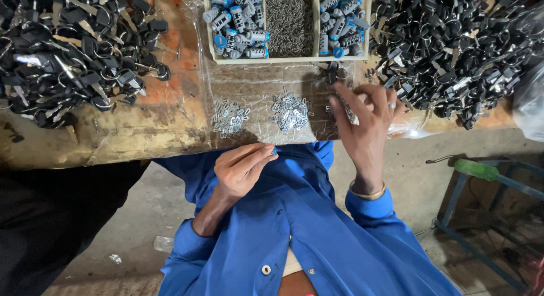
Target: The person sits at a workbench assembling padlock cylinders. They pick a lock body from a compartment tray, insert small metal pins and springs into it by hand, press the components into place, and set the finished cylinder back into the tray, repeating the cycle.
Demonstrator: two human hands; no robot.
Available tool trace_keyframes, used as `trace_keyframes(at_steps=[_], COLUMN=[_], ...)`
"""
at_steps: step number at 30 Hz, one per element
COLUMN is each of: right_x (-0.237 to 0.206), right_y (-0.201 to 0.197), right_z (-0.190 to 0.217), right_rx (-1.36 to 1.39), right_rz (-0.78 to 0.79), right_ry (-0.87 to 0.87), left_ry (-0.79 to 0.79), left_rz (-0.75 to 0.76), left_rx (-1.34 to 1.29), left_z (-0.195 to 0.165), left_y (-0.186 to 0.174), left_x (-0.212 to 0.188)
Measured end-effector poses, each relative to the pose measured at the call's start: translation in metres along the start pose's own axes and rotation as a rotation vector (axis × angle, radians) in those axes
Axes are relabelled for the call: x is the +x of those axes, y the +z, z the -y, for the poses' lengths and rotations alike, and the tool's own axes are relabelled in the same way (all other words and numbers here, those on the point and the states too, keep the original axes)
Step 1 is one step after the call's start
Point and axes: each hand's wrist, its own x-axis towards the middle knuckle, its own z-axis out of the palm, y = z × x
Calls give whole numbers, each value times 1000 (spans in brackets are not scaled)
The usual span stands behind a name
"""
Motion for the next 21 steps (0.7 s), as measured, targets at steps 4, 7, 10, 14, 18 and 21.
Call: trace_keyframes(at_steps=[4,7,10,14,18,21], right_x=[19,19,10,-5,-22,-29], right_y=[14,16,11,11,25,35], right_z=[-3,-12,-28,-39,-25,-13], right_rx=[-44,214,874,1857,1660,1753], right_rz=[0,-43,-86,87,247,282], right_ry=[-29,4,37,125,138,221], left_ry=[12,18,-1,-35,-78,-113], left_rz=[-20,-28,-38,-41,-50,-56], left_rx=[13,3,-4,-98,-187,-244], left_z=[0,0,-1,-1,0,1], left_y=[1,1,2,3,6,8], left_x=[-1,-2,-1,0,2,1])
